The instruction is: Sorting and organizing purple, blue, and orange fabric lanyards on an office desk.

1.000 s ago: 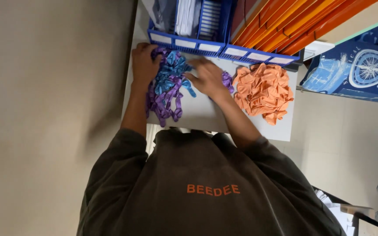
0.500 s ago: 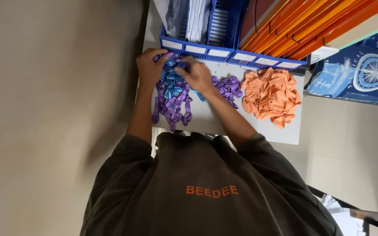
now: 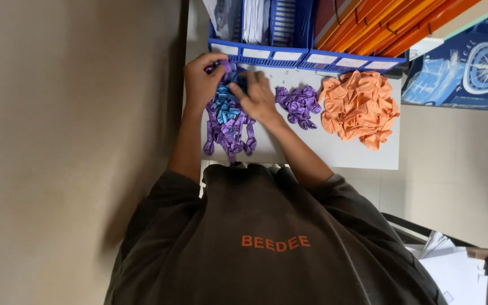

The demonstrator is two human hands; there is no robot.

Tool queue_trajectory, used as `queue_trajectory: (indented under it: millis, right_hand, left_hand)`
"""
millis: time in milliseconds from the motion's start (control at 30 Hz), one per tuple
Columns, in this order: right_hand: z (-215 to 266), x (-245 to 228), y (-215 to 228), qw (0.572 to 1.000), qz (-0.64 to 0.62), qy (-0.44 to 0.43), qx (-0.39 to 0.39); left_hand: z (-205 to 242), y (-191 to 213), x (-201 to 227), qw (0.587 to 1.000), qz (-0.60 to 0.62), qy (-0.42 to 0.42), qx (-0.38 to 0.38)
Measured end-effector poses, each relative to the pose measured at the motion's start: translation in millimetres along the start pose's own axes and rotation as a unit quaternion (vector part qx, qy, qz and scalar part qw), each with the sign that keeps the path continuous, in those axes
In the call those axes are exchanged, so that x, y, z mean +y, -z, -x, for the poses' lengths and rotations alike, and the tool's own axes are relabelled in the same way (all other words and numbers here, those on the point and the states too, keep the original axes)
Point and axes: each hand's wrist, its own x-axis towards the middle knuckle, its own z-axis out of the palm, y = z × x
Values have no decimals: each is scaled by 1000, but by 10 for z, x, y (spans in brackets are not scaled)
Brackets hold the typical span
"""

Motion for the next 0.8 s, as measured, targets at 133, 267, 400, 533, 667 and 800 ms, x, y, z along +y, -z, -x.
queue_trajectory:
  millis: [133,267,400,533,667,800]
  right_hand:
    - [81,-45,198,998,45,-29,26]
    - [4,359,-34,998,-25,30,52]
    - [-29,395,231,974,-206,18,92]
    - [-5,402,333,965,-255,3,52]
    - [2,455,272,924,-380,12,-39]
    - [-15,580,135,915,-400,30,-43]
  left_hand:
    - [39,-30,21,1000,10,9,-11]
    - [53,-87,-25,999,31,21,-25]
    - [115,-112,-10,996,63,22,-51]
    - [201,-188,36,995,60,16,-75]
    - [254,-266,-20,994,35,-13,-102]
    - [259,-269,24,994,-9,-12,-110]
